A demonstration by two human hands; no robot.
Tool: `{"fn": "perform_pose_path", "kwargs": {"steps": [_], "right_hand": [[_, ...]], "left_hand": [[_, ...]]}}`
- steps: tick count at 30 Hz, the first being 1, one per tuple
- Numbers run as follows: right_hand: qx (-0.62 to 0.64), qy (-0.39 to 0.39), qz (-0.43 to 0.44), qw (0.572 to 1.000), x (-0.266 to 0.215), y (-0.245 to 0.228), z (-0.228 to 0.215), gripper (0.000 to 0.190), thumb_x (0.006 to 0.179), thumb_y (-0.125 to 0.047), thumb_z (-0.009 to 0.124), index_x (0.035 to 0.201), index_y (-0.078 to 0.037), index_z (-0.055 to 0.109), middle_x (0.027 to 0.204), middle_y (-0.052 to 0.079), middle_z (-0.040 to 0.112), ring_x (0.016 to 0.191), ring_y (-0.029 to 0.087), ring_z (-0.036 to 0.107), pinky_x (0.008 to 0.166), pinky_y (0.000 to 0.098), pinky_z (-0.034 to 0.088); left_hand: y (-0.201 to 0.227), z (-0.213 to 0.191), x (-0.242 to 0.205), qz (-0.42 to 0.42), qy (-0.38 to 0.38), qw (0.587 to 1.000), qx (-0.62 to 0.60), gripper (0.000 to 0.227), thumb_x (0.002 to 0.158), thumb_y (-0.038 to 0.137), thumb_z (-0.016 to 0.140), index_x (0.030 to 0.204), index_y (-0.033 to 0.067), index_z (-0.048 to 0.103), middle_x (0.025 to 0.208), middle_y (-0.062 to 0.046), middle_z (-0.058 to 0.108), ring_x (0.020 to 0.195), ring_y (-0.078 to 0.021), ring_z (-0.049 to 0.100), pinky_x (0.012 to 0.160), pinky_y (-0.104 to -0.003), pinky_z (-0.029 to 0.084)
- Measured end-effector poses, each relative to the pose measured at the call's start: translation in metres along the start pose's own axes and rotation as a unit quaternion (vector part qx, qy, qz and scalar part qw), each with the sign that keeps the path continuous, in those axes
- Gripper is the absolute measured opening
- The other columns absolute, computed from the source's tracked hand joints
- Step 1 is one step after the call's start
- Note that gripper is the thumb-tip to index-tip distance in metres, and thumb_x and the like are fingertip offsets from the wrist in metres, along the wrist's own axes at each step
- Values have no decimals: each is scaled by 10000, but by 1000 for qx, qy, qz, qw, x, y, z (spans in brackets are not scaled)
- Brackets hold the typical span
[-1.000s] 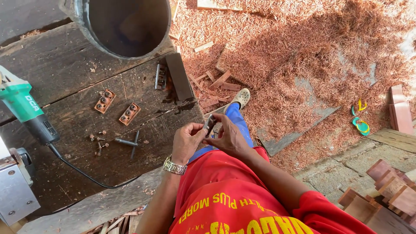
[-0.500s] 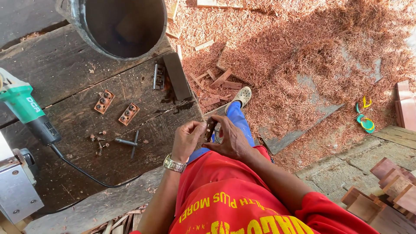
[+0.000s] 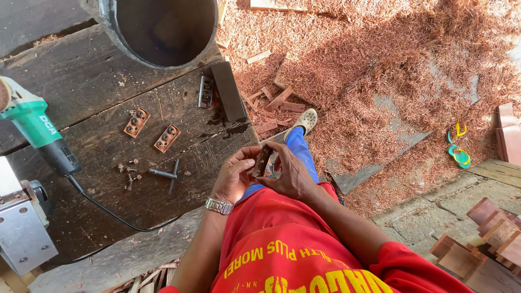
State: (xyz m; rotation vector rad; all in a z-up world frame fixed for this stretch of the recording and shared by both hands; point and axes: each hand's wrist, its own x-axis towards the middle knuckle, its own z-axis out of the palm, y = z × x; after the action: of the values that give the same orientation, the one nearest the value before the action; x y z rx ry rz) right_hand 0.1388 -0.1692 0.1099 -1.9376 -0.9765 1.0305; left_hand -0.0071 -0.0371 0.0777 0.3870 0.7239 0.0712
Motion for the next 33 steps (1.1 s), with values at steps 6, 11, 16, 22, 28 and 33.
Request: {"fn": "perform_pose_path", "kwargs": {"steps": [6, 11, 16, 22, 28, 33], "right_hand": [[-4, 6, -17, 1000, -1, -6, 3, 971, 669, -281, 968, 1447, -84, 421, 1150, 109, 618, 819, 206, 636, 708, 355, 563], [-7, 6, -18, 1000, -1, -7, 5, 969, 664, -276, 968, 1451, -91, 434, 1149, 107, 621, 818, 212, 635, 719, 356, 561], [-13, 4, -22, 1000, -1, -7, 6, 978, 668, -285, 964, 1462, -91, 427, 1163, 110, 620, 812, 223, 632, 728, 364, 557], [-16, -1, -18, 1000, -1, -7, 7, 986, 675, -303, 954, 1468, -89, 410, 1195, 111, 616, 815, 224, 638, 728, 362, 560], [-19, -7, -16, 1000, -1, -7, 5, 984, 683, -306, 952, 1477, -100, 408, 1196, 112, 618, 826, 231, 639, 740, 365, 562], [-22, -14, -9, 1000, -1, -5, 5, 994, 680, -316, 951, 1478, -105, 397, 1240, 119, 607, 822, 239, 641, 738, 371, 562]], "left_hand": [[-2, -8, -1, 8, -1, 1000, -1, 329, 934, 97, 642, 1255, 28, 612, 1114, -74, 709, 949, -140, 690, 864, -336, 590], [-3, -11, -1, 9, 15, 1000, 16, 298, 930, 94, 635, 1223, 39, 624, 1072, -55, 709, 891, -120, 671, 812, -313, 582], [-3, -11, -1, 12, 30, 999, 39, 274, 927, 97, 642, 1198, 56, 639, 1043, -19, 708, 834, -83, 633, 715, -257, 519], [-1, -7, -2, 15, 34, 999, 39, 242, 930, 110, 638, 1169, 76, 645, 1007, 2, 702, 808, -67, 613, 707, -245, 499], [-3, -8, -1, 18, 38, 998, 42, 222, 934, 116, 646, 1152, 78, 651, 982, 4, 703, 776, -66, 603, 684, -242, 494], [-5, -10, 1, 22, 41, 998, 37, 185, 944, 127, 653, 1125, 85, 661, 934, 14, 705, 725, -48, 592, 649, -223, 493]]}}
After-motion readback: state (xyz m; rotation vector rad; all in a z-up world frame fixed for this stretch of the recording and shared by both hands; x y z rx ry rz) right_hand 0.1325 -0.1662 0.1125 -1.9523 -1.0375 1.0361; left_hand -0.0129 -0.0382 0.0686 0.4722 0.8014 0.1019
